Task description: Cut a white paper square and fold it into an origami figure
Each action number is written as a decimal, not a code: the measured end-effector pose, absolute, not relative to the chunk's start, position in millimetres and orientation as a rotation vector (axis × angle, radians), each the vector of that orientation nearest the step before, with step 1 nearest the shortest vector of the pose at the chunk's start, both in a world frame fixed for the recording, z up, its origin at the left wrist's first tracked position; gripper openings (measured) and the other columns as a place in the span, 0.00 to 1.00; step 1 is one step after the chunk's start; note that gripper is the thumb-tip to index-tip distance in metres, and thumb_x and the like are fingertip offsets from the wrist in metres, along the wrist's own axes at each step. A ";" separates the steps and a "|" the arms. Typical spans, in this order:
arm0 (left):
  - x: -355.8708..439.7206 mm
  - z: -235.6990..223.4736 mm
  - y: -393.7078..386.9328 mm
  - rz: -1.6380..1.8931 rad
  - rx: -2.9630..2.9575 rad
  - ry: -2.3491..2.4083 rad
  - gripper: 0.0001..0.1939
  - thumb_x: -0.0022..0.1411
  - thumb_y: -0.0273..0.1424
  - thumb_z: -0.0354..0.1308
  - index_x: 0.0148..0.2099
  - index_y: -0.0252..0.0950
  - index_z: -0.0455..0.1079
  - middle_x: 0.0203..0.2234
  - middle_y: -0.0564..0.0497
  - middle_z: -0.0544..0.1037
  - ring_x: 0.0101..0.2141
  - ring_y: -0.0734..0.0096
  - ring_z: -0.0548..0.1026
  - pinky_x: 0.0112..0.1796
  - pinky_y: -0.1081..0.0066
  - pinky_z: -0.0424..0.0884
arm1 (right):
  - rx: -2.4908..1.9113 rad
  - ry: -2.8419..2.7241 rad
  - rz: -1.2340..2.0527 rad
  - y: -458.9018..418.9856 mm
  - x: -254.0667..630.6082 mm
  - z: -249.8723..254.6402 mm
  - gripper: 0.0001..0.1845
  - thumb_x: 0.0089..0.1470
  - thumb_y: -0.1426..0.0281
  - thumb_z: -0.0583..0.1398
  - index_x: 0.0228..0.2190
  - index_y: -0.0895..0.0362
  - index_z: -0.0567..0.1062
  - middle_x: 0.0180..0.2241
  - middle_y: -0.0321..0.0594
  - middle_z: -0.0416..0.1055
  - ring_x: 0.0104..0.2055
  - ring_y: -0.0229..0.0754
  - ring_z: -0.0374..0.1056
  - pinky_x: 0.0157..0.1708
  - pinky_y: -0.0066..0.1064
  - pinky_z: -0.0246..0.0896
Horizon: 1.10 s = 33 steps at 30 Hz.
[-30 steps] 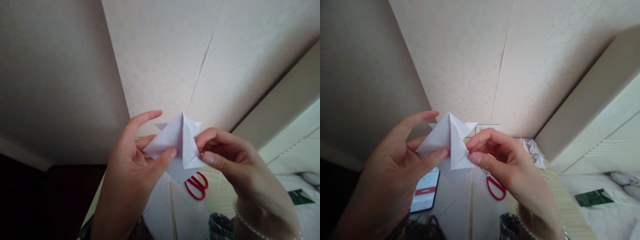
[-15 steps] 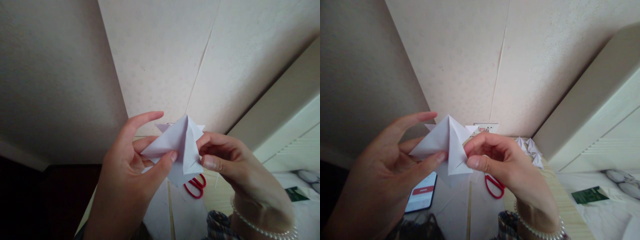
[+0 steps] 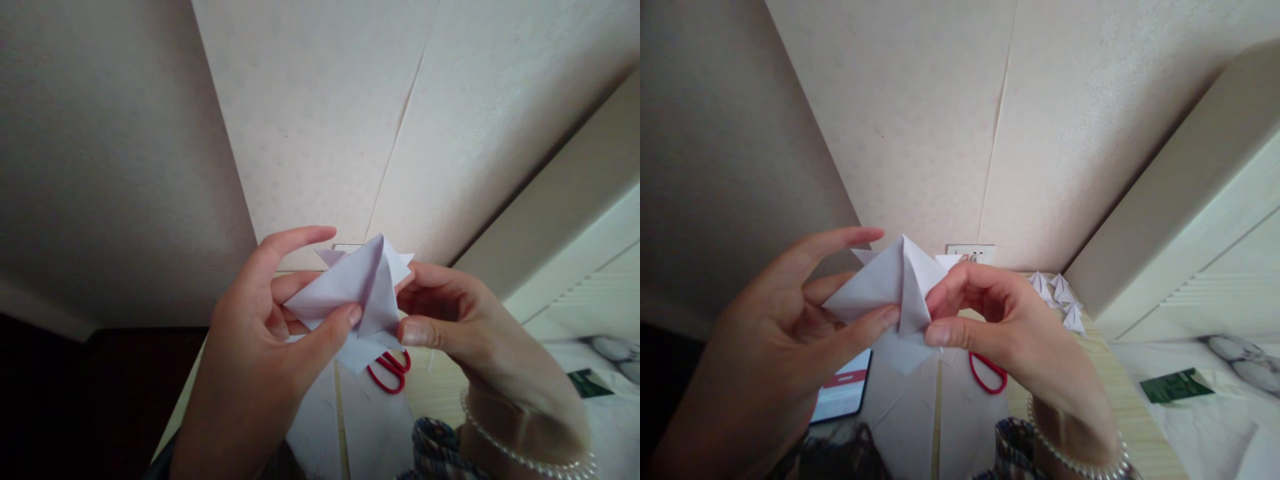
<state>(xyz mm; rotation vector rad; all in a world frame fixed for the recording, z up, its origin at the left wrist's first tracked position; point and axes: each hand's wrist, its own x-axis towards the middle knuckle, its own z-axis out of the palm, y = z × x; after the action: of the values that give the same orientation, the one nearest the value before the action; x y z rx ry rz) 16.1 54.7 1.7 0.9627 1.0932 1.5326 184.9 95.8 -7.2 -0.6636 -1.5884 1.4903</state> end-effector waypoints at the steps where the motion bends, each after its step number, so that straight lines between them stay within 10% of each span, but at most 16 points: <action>1: 17.0 2.8 54.2 1.525 0.962 1.098 0.24 0.44 0.21 0.69 0.44 0.48 0.76 0.21 0.59 0.81 0.19 0.71 0.77 0.22 0.75 0.76 | -0.680 -1.589 1.476 95.5 184.6 -6.7 0.10 0.47 0.65 0.72 0.26 0.56 0.79 0.24 0.32 0.73 0.27 0.32 0.68 0.27 0.22 0.65; 33: 8.6 -6.5 56.7 1.487 1.095 1.007 0.24 0.48 0.18 0.67 0.45 0.48 0.75 0.27 0.57 0.85 0.24 0.64 0.83 0.21 0.78 0.77 | -0.789 -1.611 1.337 92.6 182.1 -5.9 0.09 0.47 0.66 0.72 0.25 0.56 0.79 0.23 0.32 0.76 0.27 0.33 0.70 0.26 0.23 0.66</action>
<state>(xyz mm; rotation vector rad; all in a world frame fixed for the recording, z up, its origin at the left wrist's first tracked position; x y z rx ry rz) 8.6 56.7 -6.5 1.0946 1.0067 1.4870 182.1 92.6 -5.9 -0.7889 -1.6108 1.3375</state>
